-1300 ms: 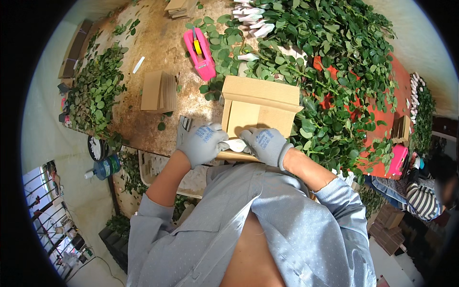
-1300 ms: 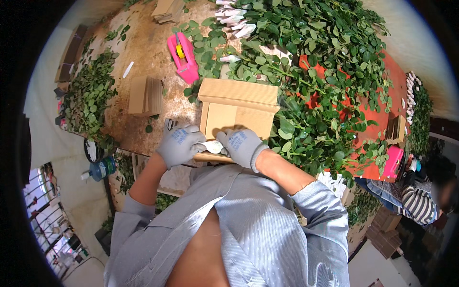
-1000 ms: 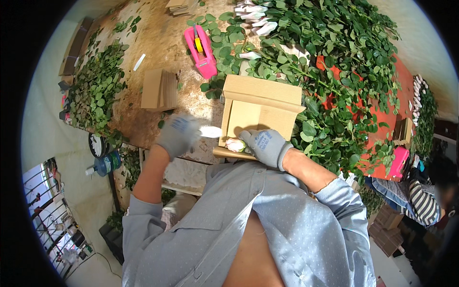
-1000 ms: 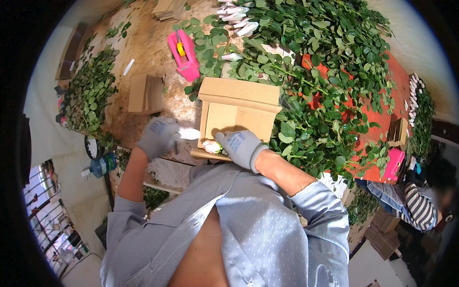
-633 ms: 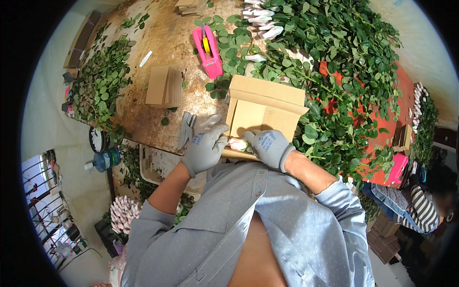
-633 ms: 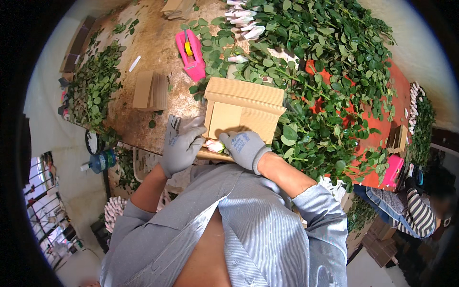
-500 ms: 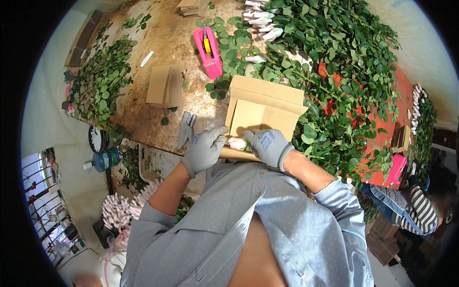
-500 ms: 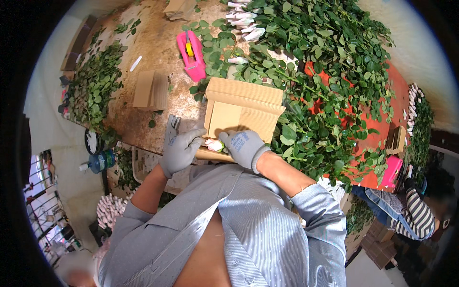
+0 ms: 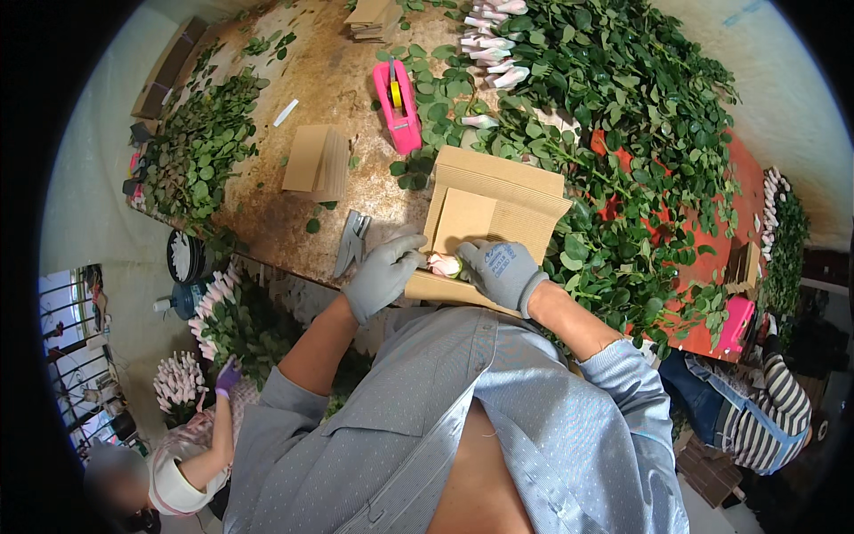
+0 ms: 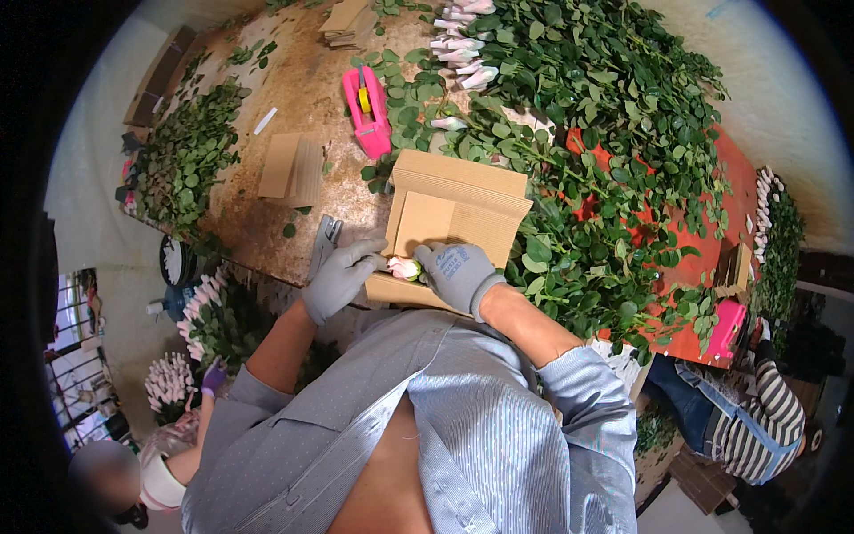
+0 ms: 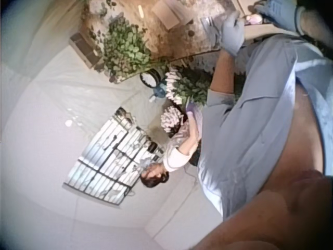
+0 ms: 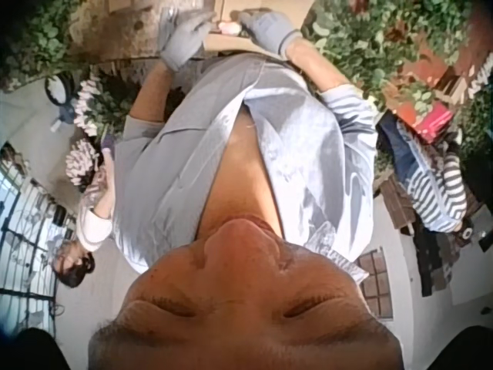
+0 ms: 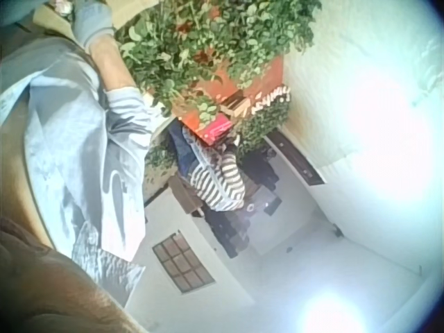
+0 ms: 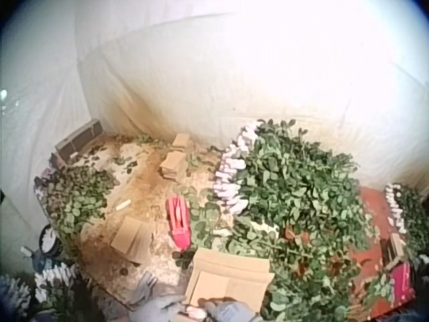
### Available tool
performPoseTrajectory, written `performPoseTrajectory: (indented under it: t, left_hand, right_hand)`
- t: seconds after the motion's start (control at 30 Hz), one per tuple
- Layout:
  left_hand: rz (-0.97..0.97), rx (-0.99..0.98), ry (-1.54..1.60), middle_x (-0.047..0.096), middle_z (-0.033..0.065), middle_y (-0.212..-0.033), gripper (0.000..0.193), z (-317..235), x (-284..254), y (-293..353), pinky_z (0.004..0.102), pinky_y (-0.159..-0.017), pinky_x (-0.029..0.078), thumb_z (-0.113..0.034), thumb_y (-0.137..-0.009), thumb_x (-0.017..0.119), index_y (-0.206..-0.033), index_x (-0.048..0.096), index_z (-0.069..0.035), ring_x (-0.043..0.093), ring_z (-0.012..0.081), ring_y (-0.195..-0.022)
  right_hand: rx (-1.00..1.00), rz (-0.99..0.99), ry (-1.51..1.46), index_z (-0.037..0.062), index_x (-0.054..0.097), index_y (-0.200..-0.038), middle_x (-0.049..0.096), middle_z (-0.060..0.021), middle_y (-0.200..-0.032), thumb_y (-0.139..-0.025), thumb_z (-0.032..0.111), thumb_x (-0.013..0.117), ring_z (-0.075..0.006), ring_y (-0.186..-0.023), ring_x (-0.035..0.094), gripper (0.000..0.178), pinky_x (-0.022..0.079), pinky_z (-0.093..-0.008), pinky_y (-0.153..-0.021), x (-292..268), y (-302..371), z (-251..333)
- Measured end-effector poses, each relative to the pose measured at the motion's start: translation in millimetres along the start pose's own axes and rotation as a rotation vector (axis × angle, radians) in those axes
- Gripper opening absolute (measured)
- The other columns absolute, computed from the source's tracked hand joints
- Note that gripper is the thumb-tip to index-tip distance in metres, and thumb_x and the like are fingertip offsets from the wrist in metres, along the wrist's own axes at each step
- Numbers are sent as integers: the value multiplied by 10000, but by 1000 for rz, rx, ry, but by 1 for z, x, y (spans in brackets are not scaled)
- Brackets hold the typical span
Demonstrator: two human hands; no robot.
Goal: The person arranges rose stems with green leaves into a cardboard box, then closes and seals it with tape. They repeat the process with a second box, placing roses and leaves inside, closing the lid, and taping it shut. The person also handles a black box, placing a single rose inside and closing it.
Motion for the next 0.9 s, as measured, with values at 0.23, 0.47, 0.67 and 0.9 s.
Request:
performPoseTrajectory:
  t: [0.23, 0.47, 0.67, 0.9]
  left_hand:
    - [-27, 91, -43, 698, 114, -1163, 400, -2, 2, 3, 304, -1037, 459, -64, -1000, 526, -1372, 564, 80, 626, 168, -1112]
    - [-4, 48, -22, 676, 147, -1177, 386, -11, 3, -3, 308, -992, 488, -77, -983, 570, -1335, 588, 80, 643, 199, -1084]
    - [-4, 146, -170, 681, 173, -1150, 390, -18, 11, -19, 312, -963, 500, -72, -971, 577, -1326, 589, 89, 650, 216, -1068]
    - [-23, 149, -220, 668, 190, -1174, 393, -22, 6, -14, 397, -971, 488, -133, -927, 607, -1276, 639, 45, 641, 327, -1077]
  right_hand:
    - [-9, -11, 19, 124, 574, -1307, 688, -130, -1185, -943, 153, 565, -341, -1050, 689, 365, 542, -447, -881, 2, 0, 0]
    - [-26, 13, 45, 145, 563, -1340, 675, -126, -1198, -946, 158, 568, -342, -1063, 681, 395, 542, -447, -889, 0, 1, 3]
    - [-2, 18, 56, 161, 571, -1333, 676, -135, -1157, -949, 173, 573, -363, -1035, 679, 384, 547, -457, -867, 6, 0, 1]
    - [-18, 27, 33, 139, 575, -1345, 688, -146, -1133, -942, 167, 571, -354, -1015, 689, 404, 547, -458, -857, 11, -3, 1]
Point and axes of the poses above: each hand's wrist, its own y-axis away from the middle knuckle, its own x-axis out of the palm, z = x × y, the point moved 10 cm from there along -y, towards the middle knuckle
